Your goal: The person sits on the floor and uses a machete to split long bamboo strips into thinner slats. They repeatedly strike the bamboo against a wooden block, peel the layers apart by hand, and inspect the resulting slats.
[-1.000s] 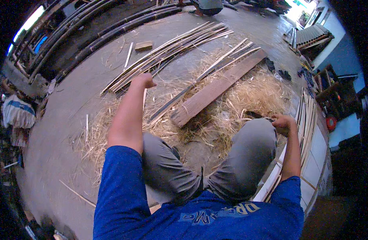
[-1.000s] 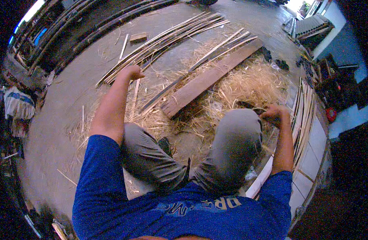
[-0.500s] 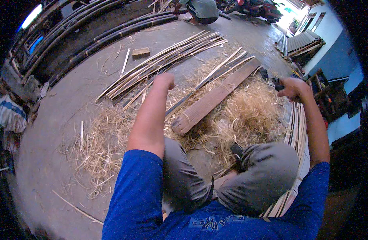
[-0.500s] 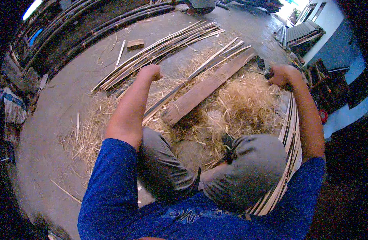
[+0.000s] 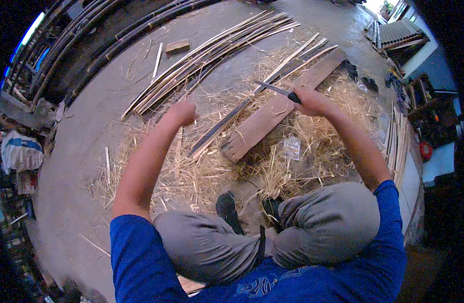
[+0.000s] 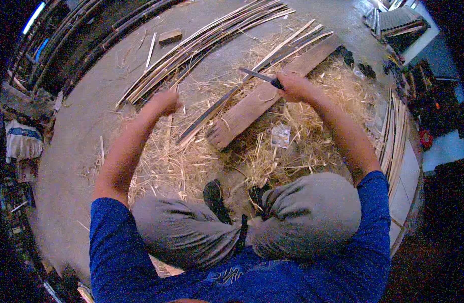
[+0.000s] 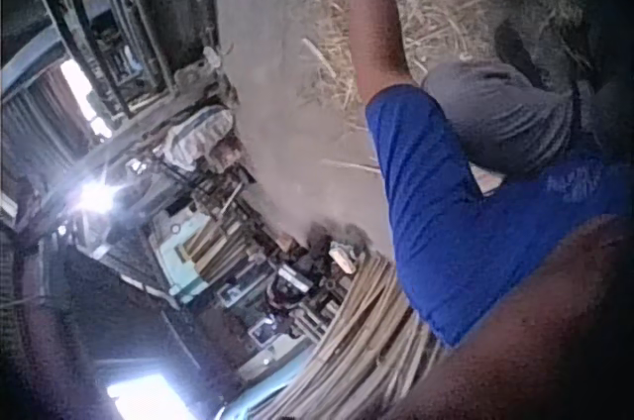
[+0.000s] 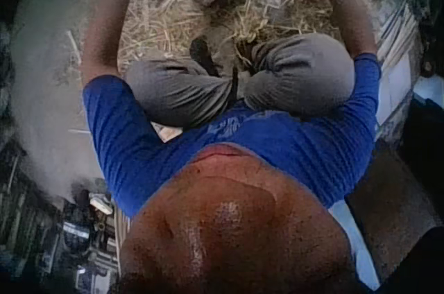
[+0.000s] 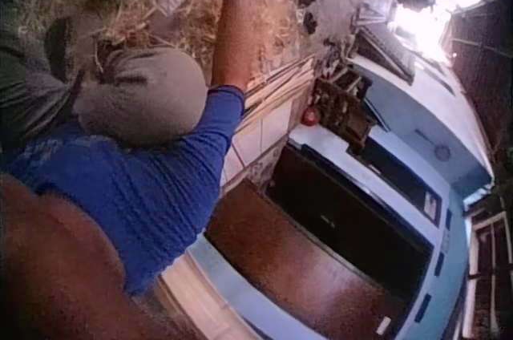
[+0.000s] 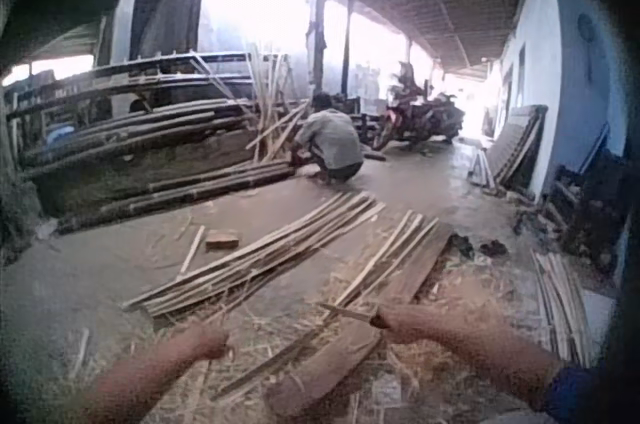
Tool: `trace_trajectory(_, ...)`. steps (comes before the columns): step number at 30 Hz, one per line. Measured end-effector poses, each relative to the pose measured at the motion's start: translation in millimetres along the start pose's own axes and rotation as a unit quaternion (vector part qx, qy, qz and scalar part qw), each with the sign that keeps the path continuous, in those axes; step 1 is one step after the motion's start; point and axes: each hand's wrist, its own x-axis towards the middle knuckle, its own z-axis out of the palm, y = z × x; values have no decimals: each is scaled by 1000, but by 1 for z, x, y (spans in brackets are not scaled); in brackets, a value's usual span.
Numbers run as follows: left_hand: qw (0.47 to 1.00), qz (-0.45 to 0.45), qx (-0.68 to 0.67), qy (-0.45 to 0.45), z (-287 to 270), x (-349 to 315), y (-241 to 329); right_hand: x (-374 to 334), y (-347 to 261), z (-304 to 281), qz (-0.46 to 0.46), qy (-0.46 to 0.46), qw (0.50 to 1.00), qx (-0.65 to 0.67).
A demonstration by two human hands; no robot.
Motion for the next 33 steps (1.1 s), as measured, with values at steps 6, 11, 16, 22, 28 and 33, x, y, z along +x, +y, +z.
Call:
trace_trajectory(6, 985, -44, -151, -72, 146, 26, 17, 20, -31, 106, 105, 12, 982, 157)
trace_trajectory(11, 980, -44, -191, -26, 181, 17, 19, 14, -54, 125, 47, -22, 991, 125)
trace_trajectory(16, 964, -7, -267, -2, 176, 17, 11, 14, -21, 156, 72, 22, 989, 131)
trace_trajectory(22, 839, -64, -534, -81, 99, -29, 48, -15, -46, 137, -50, 18, 991, 122)
trace_trajectory(28, 754, -86, -631, -163, 102, -48, 49, -9, -35, 157, 16, 103, 976, 190)
trace_trajectory(33, 782, -69, -603, -140, 110, -58, 46, -6, -19, 147, 123, 73, 976, 167)
